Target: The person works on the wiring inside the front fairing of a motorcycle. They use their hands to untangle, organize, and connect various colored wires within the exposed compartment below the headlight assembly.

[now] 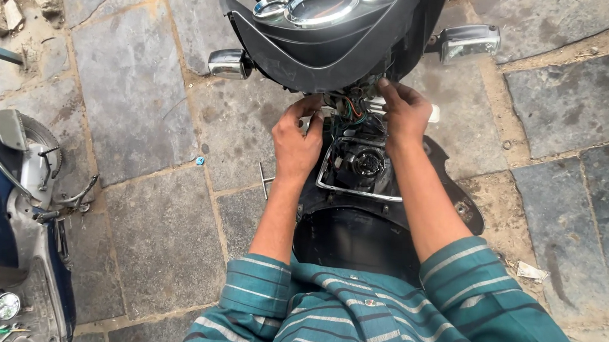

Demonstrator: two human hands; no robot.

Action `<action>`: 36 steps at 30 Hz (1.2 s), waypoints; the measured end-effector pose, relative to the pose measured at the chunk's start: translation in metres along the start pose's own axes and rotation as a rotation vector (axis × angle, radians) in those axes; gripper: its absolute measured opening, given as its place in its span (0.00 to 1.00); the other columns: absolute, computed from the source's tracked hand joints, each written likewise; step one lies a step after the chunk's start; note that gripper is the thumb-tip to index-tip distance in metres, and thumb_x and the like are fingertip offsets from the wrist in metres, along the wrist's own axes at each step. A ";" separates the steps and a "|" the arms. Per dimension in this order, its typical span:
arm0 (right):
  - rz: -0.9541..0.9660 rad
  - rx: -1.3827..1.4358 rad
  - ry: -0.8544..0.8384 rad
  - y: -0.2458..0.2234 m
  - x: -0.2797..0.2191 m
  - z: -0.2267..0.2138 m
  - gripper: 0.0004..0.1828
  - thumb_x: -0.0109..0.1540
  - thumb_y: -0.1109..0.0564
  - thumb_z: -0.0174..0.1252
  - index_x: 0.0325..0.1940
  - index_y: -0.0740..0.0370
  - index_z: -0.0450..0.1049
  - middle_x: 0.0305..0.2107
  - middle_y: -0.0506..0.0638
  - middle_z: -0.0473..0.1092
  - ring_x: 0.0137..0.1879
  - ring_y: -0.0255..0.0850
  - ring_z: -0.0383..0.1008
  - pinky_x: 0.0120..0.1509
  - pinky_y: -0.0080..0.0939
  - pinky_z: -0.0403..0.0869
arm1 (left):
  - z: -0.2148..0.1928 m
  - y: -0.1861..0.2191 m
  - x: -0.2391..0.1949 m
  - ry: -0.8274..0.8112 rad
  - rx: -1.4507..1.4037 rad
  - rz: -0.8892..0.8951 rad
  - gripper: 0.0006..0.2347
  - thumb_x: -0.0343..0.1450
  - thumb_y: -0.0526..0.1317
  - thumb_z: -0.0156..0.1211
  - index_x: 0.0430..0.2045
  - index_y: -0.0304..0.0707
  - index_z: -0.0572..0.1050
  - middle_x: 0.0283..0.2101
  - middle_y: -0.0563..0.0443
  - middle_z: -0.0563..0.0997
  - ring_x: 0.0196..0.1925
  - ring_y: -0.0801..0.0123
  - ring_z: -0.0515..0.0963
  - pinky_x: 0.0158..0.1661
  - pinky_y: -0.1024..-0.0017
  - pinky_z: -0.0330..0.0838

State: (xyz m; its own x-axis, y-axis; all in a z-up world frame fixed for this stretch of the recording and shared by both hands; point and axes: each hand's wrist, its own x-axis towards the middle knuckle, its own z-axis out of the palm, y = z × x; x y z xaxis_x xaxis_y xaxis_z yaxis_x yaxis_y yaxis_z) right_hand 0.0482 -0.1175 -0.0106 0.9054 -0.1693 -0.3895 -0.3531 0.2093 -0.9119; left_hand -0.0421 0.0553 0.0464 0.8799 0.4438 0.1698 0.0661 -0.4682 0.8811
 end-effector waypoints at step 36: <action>-0.298 -0.258 -0.163 0.023 -0.012 -0.017 0.06 0.67 0.60 0.62 0.45 0.64 0.73 0.33 0.43 0.74 0.36 0.29 0.74 0.39 0.29 0.72 | 0.008 -0.060 0.021 -0.301 -0.528 -0.675 0.16 0.72 0.39 0.62 0.50 0.25 0.77 0.33 0.46 0.83 0.22 0.74 0.74 0.23 0.72 0.70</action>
State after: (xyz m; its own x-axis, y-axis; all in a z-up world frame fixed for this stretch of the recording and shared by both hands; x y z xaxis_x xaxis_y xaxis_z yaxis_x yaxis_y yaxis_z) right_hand 0.0249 -0.1273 -0.0295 0.9949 -0.0269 -0.0974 -0.0992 -0.0767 -0.9921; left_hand -0.0241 0.0867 -0.0060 0.8228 0.2439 -0.5133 0.4532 0.2634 0.8516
